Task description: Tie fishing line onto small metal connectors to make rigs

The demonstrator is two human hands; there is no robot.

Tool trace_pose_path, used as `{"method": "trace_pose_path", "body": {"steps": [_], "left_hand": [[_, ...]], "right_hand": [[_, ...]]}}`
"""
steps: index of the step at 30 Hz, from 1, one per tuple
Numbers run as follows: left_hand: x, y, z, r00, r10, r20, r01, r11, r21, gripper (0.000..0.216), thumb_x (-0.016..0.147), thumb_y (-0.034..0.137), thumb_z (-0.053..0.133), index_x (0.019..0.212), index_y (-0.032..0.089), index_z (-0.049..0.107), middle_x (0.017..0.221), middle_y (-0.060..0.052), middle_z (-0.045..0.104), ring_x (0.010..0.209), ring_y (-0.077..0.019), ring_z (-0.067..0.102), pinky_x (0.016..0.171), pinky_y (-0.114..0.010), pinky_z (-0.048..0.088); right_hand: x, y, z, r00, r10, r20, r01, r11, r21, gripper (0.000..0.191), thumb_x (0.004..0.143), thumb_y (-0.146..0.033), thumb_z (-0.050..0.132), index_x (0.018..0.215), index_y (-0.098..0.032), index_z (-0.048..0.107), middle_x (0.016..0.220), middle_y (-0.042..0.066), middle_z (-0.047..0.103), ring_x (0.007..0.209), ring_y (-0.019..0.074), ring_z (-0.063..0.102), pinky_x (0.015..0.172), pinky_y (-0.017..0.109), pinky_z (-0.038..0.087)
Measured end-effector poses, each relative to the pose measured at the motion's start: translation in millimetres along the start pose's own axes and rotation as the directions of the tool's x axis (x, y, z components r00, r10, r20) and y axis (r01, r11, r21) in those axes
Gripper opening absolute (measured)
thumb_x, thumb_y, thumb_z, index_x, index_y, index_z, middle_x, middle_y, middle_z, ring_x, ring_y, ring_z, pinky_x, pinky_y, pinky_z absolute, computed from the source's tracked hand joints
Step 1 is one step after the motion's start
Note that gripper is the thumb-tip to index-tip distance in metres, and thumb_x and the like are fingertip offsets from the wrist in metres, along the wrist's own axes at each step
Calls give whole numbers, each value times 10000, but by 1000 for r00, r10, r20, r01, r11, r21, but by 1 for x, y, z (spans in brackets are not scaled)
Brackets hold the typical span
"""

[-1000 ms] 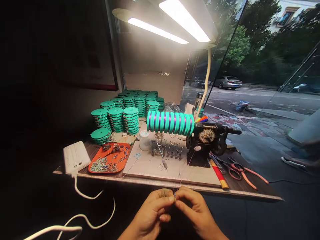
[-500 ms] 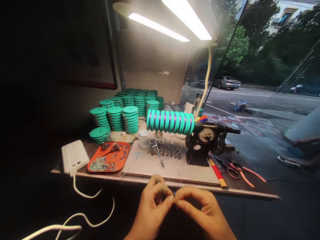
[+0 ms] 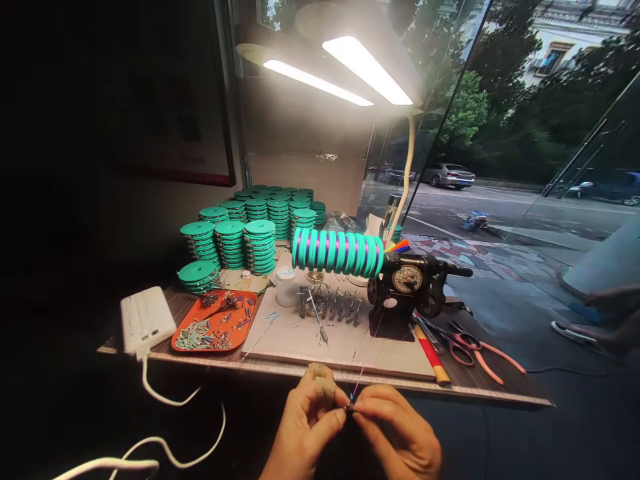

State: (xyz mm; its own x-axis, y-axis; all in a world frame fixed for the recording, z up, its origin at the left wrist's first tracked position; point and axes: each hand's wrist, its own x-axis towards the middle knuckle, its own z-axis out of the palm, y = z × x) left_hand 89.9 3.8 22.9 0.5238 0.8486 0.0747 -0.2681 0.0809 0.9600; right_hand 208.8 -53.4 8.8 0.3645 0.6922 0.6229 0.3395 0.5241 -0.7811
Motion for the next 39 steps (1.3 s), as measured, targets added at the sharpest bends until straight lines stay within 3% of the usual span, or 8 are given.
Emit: {"method": "trace_pose_path", "body": {"steps": [4,8,10,13,16,25,32,39], "left_hand": [[-1,4,4,999,19,-45,-17,999,43,127,651,311,674,637,187,649,753,-2,450,737,-153,437,673,-243,346],[0,-1,4,998,42,-50,-37,995,87,127,665,309,669,633,189,643,759,-5,453,743,-156,436,665,-240,343],[2,-3,2,998,66,-18,-64,992,109,140,680,319,656,637,187,638,750,-4,446,731,-154,430,652,-241,341],[3,-5,0,996,85,14,-86,988,131,154,702,326,636,646,183,627,744,-1,430,720,-152,414,644,-242,335],[2,-5,-1,997,76,16,-77,990,117,139,716,310,627,658,184,621,757,-1,426,754,-156,415,683,-246,342],[0,-4,0,998,58,5,-58,994,94,132,715,301,632,660,182,614,777,3,428,747,-146,426,681,-235,351],[2,-3,-1,998,60,1,-60,994,95,146,706,312,638,657,178,608,755,6,417,729,-145,422,669,-240,346],[2,-3,-2,999,49,-1,-49,992,119,157,721,308,622,646,172,602,744,2,420,718,-152,427,667,-253,348]], "right_hand": [[10,-10,-1,999,-44,-13,43,995,-87,116,747,-114,587,760,-212,647,693,25,650,639,160,618,579,237,494],[19,-18,-12,992,-125,-23,113,947,-302,129,737,-100,598,770,-219,636,670,17,680,590,158,631,559,231,502],[22,-18,-16,971,-232,62,238,893,-383,164,750,-74,561,810,-212,625,663,23,671,588,156,620,562,242,494],[25,-13,-19,900,-367,234,435,784,-443,191,775,-57,500,859,-177,622,696,59,663,634,168,607,585,271,484],[27,-10,-19,864,-401,303,502,720,-480,170,806,-92,478,855,-153,630,695,77,651,641,169,593,572,275,474],[31,-14,-18,857,-390,337,507,757,-413,175,831,-129,464,894,-134,627,675,81,591,609,159,550,513,253,467],[42,-26,-25,853,-201,482,344,911,-229,300,821,-61,357,1015,-183,552,793,68,600,699,147,592,586,218,511],[40,-16,-26,812,-158,561,426,818,-387,254,857,-93,336,1082,-167,425,777,63,589,655,151,558,577,242,473]]}}
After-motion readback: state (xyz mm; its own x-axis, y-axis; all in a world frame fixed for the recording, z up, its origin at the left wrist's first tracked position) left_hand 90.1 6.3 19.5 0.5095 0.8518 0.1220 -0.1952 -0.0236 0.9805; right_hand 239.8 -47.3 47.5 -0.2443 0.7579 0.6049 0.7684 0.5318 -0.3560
